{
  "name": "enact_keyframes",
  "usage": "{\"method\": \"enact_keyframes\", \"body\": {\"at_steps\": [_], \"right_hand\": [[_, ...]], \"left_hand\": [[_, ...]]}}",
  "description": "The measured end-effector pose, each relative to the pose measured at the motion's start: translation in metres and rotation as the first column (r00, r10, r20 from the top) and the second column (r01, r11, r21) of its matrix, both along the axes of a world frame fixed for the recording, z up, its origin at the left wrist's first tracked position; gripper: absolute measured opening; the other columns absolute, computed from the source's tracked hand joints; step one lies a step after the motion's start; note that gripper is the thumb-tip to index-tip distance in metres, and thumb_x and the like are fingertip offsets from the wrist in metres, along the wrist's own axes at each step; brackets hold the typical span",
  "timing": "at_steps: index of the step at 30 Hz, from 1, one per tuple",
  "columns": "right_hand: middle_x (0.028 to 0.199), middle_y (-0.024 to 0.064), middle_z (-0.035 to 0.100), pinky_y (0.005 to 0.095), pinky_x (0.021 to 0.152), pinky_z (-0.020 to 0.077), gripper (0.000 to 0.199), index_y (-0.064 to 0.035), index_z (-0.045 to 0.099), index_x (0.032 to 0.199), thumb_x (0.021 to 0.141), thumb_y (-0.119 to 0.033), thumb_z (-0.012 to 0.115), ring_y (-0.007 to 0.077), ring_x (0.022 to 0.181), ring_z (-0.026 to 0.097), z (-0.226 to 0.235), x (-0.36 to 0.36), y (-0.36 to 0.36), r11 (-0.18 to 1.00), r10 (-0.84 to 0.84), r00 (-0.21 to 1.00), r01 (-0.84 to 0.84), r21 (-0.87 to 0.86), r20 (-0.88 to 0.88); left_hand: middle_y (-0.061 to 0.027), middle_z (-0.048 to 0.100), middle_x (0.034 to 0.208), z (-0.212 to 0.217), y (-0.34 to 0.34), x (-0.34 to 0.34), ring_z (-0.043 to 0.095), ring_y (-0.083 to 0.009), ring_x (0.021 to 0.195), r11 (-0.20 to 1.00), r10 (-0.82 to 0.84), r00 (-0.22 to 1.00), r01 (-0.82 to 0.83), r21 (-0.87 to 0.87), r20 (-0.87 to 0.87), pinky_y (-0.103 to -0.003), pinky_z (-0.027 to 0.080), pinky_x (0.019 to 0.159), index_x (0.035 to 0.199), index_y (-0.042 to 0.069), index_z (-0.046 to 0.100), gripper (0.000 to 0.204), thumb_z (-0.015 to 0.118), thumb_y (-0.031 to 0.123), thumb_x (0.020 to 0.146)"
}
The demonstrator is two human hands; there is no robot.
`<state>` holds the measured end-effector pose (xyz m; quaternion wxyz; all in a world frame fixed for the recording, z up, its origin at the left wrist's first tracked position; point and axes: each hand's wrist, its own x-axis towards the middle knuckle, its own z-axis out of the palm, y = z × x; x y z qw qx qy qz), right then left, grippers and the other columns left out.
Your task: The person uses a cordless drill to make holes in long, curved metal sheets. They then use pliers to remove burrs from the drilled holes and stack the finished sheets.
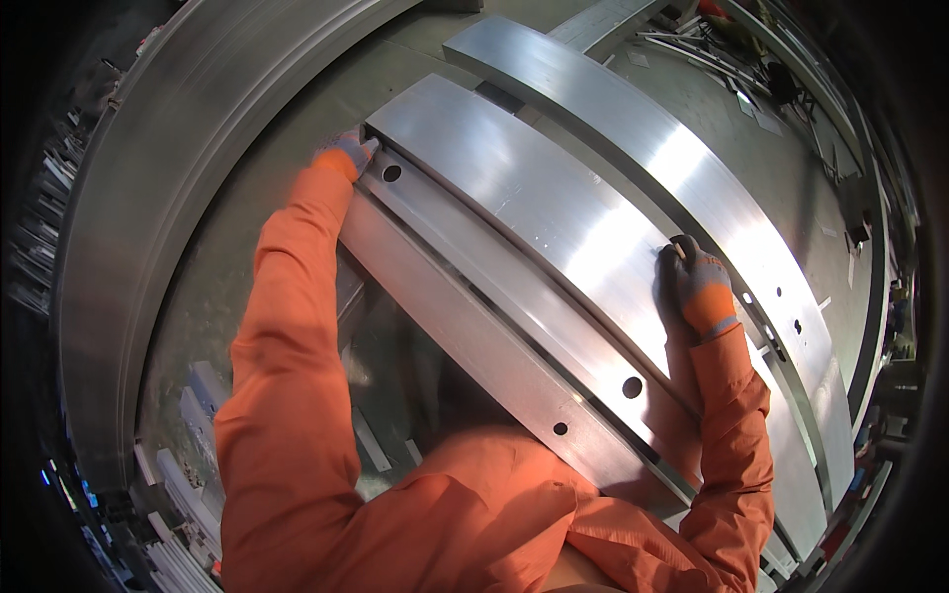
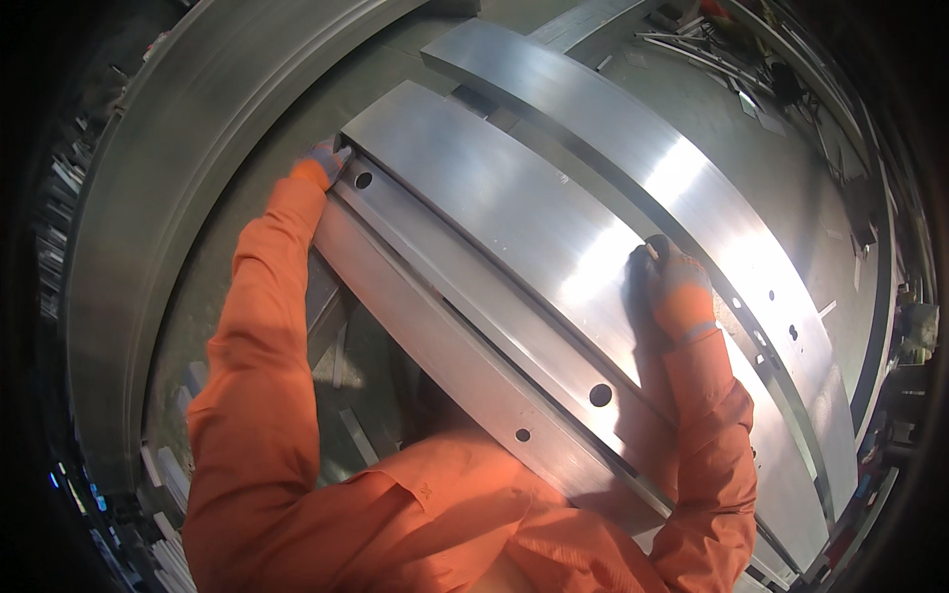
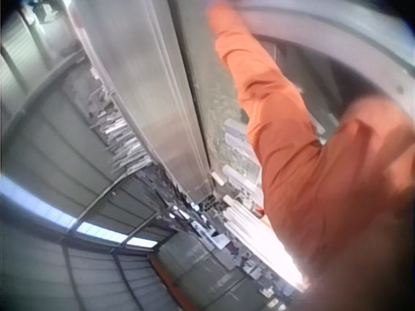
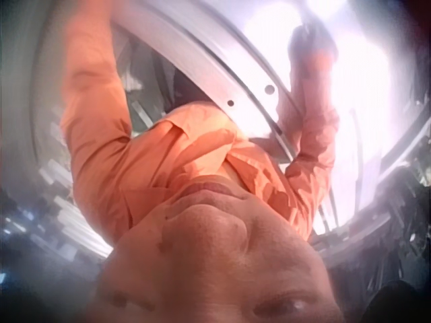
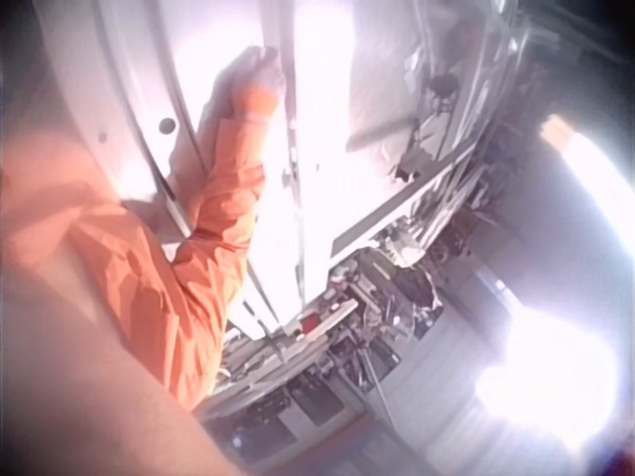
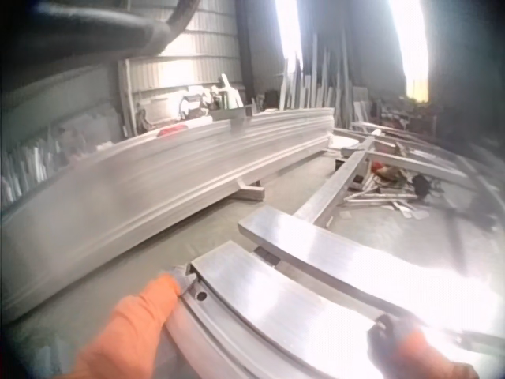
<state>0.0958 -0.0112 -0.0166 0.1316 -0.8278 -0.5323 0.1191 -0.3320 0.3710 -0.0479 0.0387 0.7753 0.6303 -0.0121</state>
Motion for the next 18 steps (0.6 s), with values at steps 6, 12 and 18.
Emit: {"method": "enact_keyframes", "body": {"at_steps": [6, 12, 18], "right_hand": [[0.096, 0.0238, 0.068, 0.0481, 0.082, 0.0501, 0.032, -0.0107, 0.063, 0.111, 0.095, -0.034, 0.047, 0.0425, 0.094, 0.064, 0.005, -0.007, 0.002, 0.998, -0.011, 1.0, 0.012, -0.057, 0.021], [0.096, 0.0243, 0.068, 0.0485, 0.082, 0.0498, 0.033, -0.0108, 0.061, 0.114, 0.095, -0.033, 0.045, 0.0423, 0.094, 0.064, 0.004, -0.007, 0.002, 0.998, 0.018, 0.999, -0.016, -0.066, 0.03], [0.094, 0.0226, 0.068, 0.0484, 0.082, 0.0498, 0.031, -0.0133, 0.059, 0.118, 0.095, -0.03, 0.046, 0.0414, 0.092, 0.065, -0.006, 0.002, 0.001, 0.995, 0.061, 0.995, -0.054, -0.082, 0.084]], "left_hand": [[-0.0143, 0.031, 0.157, -0.011, 0.007, -0.008, 0.032, -0.0352, 0.142, 1.0, -0.006, 1.0, 0.006, -0.03, 0.002, -0.041, 0.029, 0.116, 0.153, 0.012, 0.027, 0.081, 0.056, 0.052, 0.089], [-0.0144, 0.035, 0.154, -0.006, 0.003, -0.005, 0.036, -0.0346, 0.14, 0.997, 0.012, 0.999, -0.014, -0.073, -0.031, -0.042, 0.028, 0.116, 0.151, 0.013, 0.031, 0.076, 0.056, 0.051, 0.09], [-0.0118, 0.04, 0.152, -0.012, 0.012, -0.012, 0.038, -0.0317, 0.14, 0.996, -0.024, 0.999, 0.022, -0.082, -0.023, -0.041, 0.031, 0.114, 0.148, 0.012, 0.037, 0.071, 0.051, 0.053, 0.092]]}}
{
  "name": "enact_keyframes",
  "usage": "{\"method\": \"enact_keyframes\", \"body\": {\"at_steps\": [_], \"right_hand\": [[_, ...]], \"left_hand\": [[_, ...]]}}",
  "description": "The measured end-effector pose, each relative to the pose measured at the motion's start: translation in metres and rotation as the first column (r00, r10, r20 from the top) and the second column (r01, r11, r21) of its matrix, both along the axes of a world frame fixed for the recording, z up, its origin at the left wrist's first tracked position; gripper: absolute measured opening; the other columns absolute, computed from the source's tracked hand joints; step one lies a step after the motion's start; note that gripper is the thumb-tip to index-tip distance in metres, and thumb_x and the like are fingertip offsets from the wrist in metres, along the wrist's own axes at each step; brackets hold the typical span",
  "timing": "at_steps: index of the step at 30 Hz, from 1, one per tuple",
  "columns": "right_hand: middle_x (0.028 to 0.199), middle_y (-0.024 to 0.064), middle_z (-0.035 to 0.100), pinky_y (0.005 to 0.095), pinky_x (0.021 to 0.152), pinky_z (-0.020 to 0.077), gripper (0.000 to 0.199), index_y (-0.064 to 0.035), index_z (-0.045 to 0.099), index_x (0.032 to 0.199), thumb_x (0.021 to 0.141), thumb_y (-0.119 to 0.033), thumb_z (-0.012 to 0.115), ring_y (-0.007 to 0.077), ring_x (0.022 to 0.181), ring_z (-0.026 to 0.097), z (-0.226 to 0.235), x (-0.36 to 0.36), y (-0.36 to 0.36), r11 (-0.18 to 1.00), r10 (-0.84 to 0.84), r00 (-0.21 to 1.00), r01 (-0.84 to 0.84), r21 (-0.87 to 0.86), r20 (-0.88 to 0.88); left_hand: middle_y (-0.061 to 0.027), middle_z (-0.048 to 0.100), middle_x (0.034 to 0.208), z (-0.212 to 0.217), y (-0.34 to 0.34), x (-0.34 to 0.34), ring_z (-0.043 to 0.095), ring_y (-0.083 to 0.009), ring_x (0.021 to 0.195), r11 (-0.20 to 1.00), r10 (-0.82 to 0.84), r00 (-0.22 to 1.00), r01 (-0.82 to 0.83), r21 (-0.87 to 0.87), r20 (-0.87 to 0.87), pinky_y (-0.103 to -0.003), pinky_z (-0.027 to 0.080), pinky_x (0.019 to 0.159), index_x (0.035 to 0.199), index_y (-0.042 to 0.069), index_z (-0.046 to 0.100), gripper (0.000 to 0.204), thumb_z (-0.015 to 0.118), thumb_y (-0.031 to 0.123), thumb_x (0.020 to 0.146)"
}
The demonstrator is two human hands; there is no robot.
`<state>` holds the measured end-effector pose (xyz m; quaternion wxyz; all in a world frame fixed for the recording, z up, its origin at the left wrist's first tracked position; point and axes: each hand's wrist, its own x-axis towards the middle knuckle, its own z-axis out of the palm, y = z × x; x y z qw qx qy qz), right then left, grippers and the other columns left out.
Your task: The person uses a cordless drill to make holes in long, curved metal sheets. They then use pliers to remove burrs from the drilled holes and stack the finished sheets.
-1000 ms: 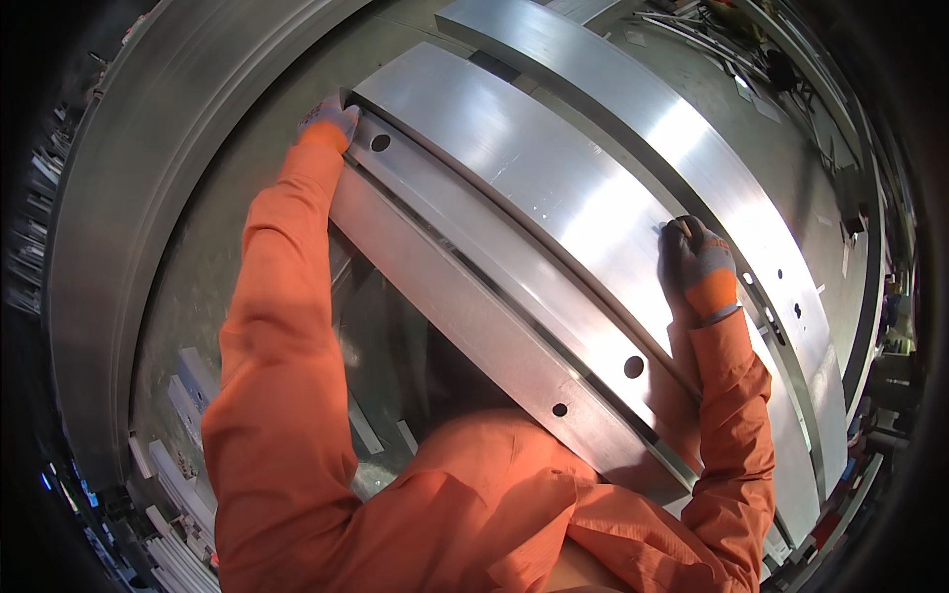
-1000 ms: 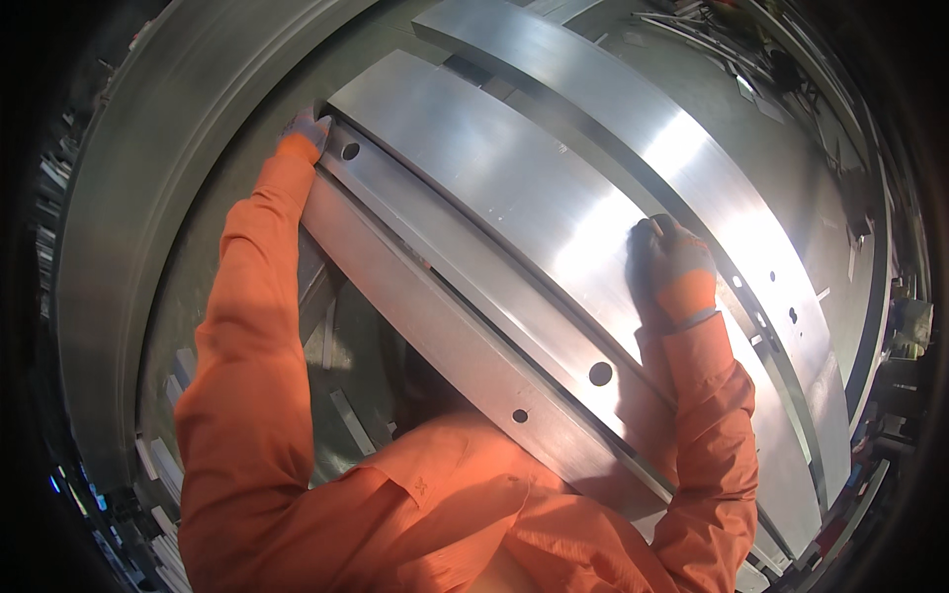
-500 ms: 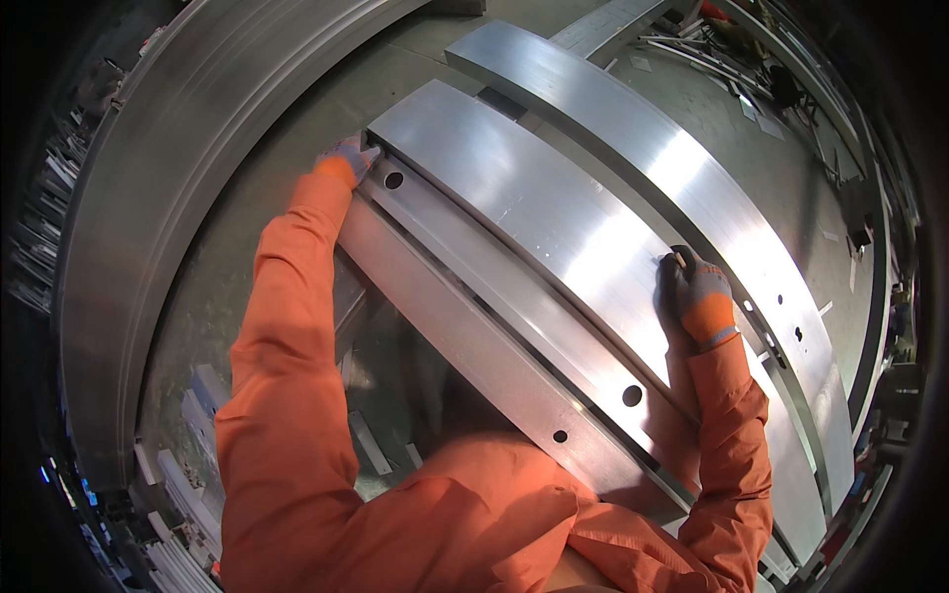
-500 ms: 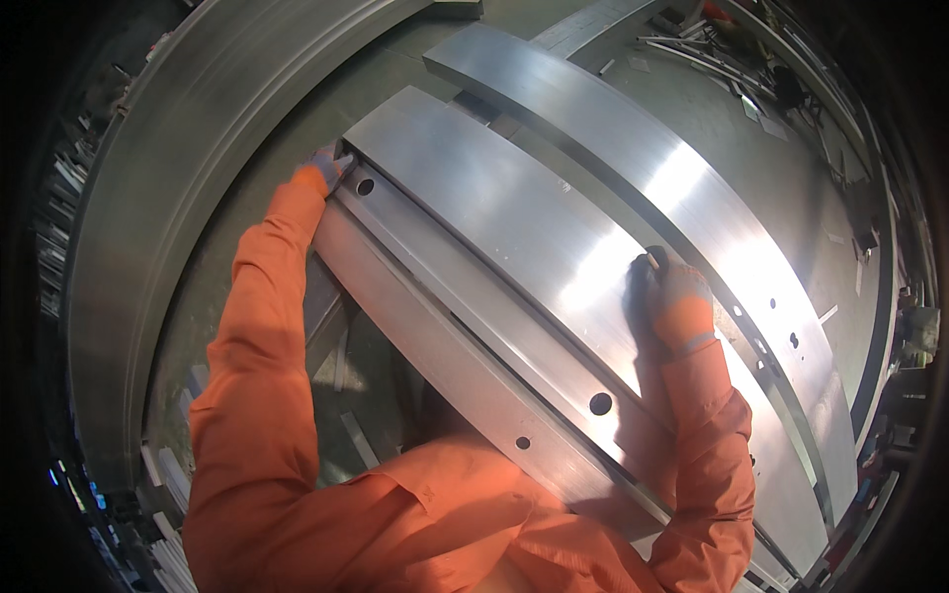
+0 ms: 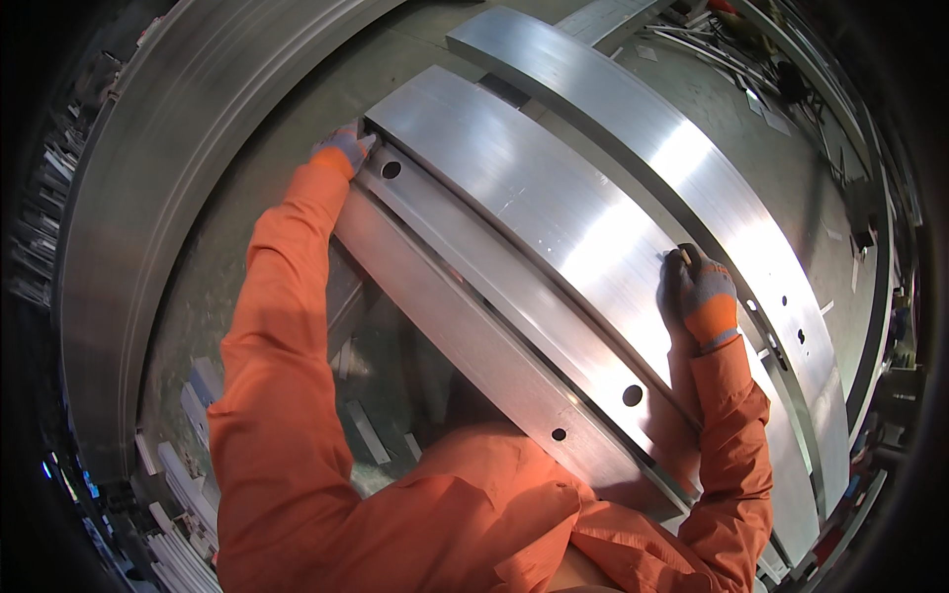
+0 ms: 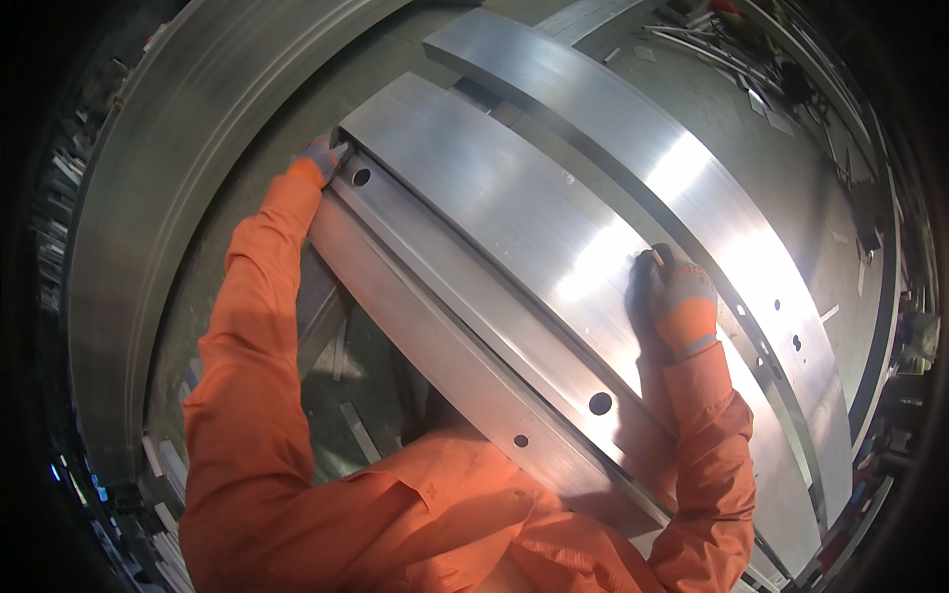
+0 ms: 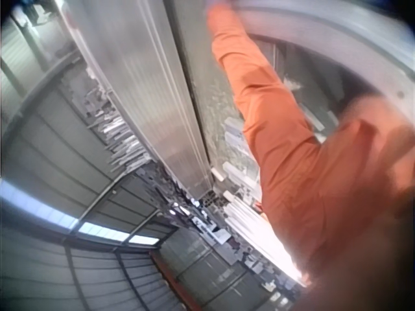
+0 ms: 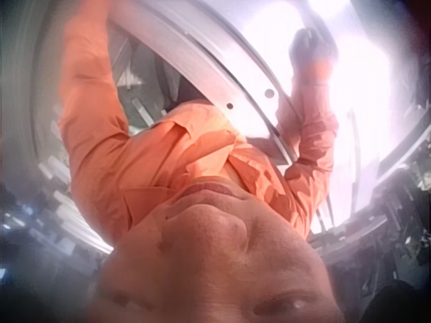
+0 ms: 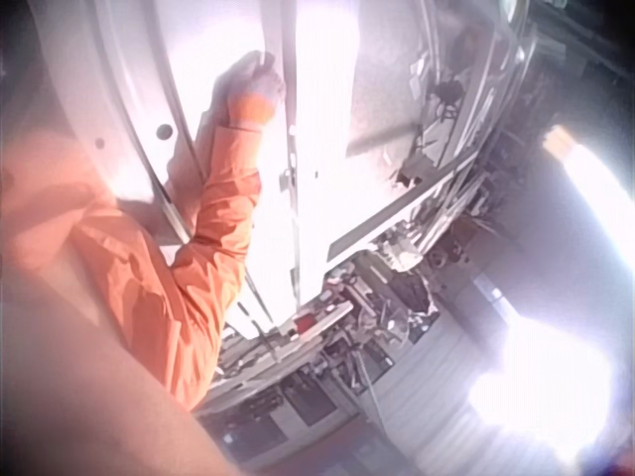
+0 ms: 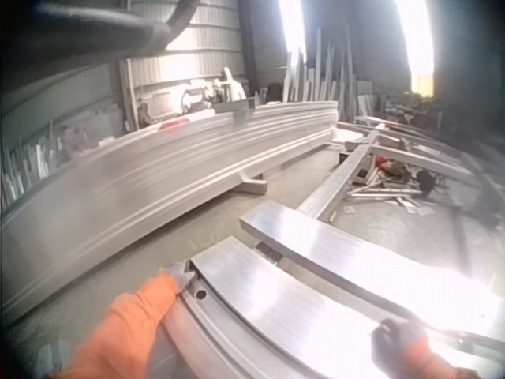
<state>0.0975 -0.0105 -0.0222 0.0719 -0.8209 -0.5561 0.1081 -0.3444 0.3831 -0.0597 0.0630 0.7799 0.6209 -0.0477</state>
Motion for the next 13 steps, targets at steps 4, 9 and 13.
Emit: {"method": "enact_keyframes", "body": {"at_steps": [4, 9, 13], "right_hand": [[0.094, 0.0222, 0.068, 0.0483, 0.081, 0.0497, 0.03, -0.0138, 0.058, 0.118, 0.095, -0.029, 0.046, 0.0416, 0.092, 0.065, -0.002, 0.0, 0.0, 1.0, 0.008, 1.0, -0.008, 0.027, -0.006], [0.095, 0.0225, 0.068, 0.0483, 0.081, 0.0495, 0.031, -0.0153, 0.058, 0.119, 0.095, -0.032, 0.047, 0.042, 0.092, 0.064, -0.004, 0.004, -0.003, 1.0, -0.011, 1.0, 0.011, -0.009, -0.022], [0.1, 0.0248, 0.068, 0.0467, 0.087, 0.049, 0.046, -0.0178, 0.055, 0.127, 0.094, -0.047, 0.045, 0.0408, 0.097, 0.065, 0.011, -0.007, 0.003, 0.993, -0.1, 0.985, 0.09, -0.072, -0.14]], "left_hand": [[-0.017, 0.05, 0.141, -0.006, 0.0, -0.003, 0.048, -0.0361, 0.13, 0.999, 0.003, 0.999, -0.005, 0.042, 0.034, -0.043, 0.038, 0.107, 0.142, 0.014, 0.046, 0.064, 0.055, 0.049, 0.089], [-0.0116, 0.038, 0.154, 0.0, -0.005, 0.013, 0.038, -0.0303, 0.14, 0.996, 0.086, 0.995, -0.087, -0.013, -0.047, -0.043, 0.031, 0.114, 0.15, 0.012, 0.034, 0.075, 0.052, 0.054, 0.09], [-0.0224, 0.043, 0.147, -0.036, 0.028, -0.014, 0.042, -0.0343, 0.136, 0.994, 0.092, 0.994, -0.096, 0.059, 0.058, -0.04, 0.034, 0.113, 0.148, 0.013, 0.037, 0.073, 0.06, 0.049, 0.088]]}}
